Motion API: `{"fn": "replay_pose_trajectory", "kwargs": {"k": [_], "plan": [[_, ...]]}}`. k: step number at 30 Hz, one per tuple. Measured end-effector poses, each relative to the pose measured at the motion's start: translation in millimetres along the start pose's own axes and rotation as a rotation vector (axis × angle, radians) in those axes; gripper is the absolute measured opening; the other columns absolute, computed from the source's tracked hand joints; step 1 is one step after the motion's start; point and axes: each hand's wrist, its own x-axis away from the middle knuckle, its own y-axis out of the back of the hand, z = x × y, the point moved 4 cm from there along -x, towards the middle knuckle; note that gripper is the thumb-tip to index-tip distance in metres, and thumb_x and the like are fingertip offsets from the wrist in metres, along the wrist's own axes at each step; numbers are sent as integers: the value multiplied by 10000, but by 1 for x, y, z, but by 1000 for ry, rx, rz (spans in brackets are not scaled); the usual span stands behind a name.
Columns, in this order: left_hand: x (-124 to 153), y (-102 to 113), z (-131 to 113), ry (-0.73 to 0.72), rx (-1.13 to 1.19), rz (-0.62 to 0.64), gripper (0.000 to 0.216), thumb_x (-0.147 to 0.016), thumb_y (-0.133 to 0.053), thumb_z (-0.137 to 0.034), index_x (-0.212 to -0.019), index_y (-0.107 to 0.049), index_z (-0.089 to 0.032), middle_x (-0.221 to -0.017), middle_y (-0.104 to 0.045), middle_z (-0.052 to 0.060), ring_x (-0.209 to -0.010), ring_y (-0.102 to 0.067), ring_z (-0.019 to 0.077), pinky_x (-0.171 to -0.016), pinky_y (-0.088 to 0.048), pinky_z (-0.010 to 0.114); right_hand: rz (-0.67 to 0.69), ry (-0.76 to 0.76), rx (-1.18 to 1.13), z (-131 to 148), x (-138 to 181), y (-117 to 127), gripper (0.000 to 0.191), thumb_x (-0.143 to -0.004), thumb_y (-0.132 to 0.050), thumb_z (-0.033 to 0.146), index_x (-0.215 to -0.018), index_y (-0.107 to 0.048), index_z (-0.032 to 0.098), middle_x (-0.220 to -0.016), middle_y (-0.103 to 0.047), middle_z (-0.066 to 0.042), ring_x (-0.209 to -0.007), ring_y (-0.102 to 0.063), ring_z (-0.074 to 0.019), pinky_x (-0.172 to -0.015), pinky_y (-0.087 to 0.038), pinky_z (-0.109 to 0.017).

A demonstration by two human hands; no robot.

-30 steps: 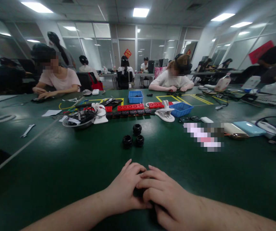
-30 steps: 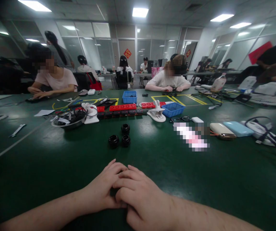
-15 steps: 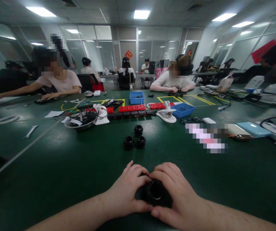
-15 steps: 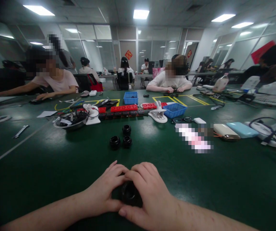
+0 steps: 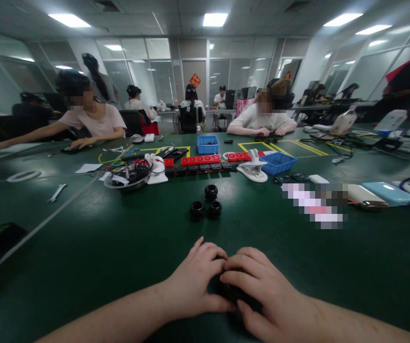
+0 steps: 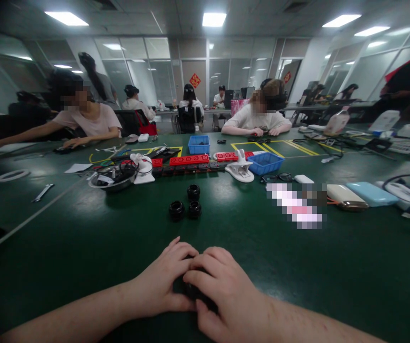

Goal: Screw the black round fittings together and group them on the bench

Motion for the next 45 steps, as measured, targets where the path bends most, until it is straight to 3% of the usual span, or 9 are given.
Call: {"fn": "replay_pose_trajectory", "kwargs": {"k": [11, 17, 21, 25, 30, 34, 38, 42, 45], "plan": [[0, -2, 1, -24, -15, -15, 480, -662, -686, -521, -1030, -569, -237, -1056, -545, 42, -1020, -476, 238, -1019, -159, 550, 19, 152, -18, 6, 1, 1, 276, -659, -393, 78, -827, -588, 177, -957, -648, -29, -963, -535, -161, -941, -368, -356], [0, -4, 1, -21, -31, -17, 584, -617, -745, -459, -1119, -531, -249, -1099, -542, 51, -1062, -471, 254, -1022, -163, 559, -29, 170, 15, -3, 8, 2, 505, -636, -419, 76, -1120, -508, 188, -1151, -586, -46, -1169, -425, -212, -1053, -191, -446], [4, 10, 3, -35, 20, -48, 823, -583, -734, -537, -1252, -411, -184, -1234, -482, 116, -1149, -429, 293, -1042, -120, 561, -140, -100, -256, -39, 5, 14, 409, -640, -400, 111, -1023, -527, 181, -1018, -588, -65, -993, -519, -207, -925, -364, -409], [15, 48, -9, -8, 80, -237, 767, -606, -740, -503, -1238, -424, -204, -1283, -432, 107, -1222, -345, 291, -1041, -218, 484, 315, -430, -449, -65, 4, 11, 521, -597, -460, 90, -1112, -503, 155, -983, -572, -55, -848, -528, -175, -743, -446, -316], [8, 63, -49, -117, 111, 62, 447, -778, -613, -99, -1176, -512, -275, -1279, -447, 22, -1188, -408, 173, -1007, -312, 325, 495, -353, -271, -54, 8, 9, 767, -580, -719, 246, -1280, -411, 188, -1124, -521, -73, -998, -480, -221, -876, -376, -368], [-7, 52, -62, -175, 53, 244, 483, -749, -588, 16, -1136, -562, -272, -1261, -493, 14, -1164, -443, 161, -1007, -309, 299, 426, -210, -159, -44, 7, -1, 569, -592, -740, 286, -1128, -559, 222, -1099, -553, -49, -1026, -477, -233, -901, -336, -385], [-9, 45, -61, -130, -44, 221, 407, -756, -645, -64, -1101, -585, -272, -1134, -564, 9, -1044, -529, 161, -913, -392, 273, 396, -171, -113, -45, 4, -9, 380, -614, -737, 320, -957, -624, 203, -925, -610, -13, -868, -523, -189, -793, -371, -322], [-9, 33, -60, 55, -295, 29, 370, -647, -761, -352, -957, -617, -211, -868, -601, -2, -777, -591, 174, -663, -478, 253, 362, -231, -86, -47, 3, -11, 410, -560, -763, 393, -881, -624, 180, -828, -604, -7, -767, -514, -164, -708, -368, -282], [-12, 17, -62, 197, -426, -97, 421, -643, -728, -447, -839, -613, -93, -783, -604, 82, -727, -572, 258, -654, -468, 380, 362, -227, -63, -46, 3, -12, 385, -577, -744, 399, -858, -617, 168, -787, -595, -11, -728, -497, -155, -688, -360, -280]]}}
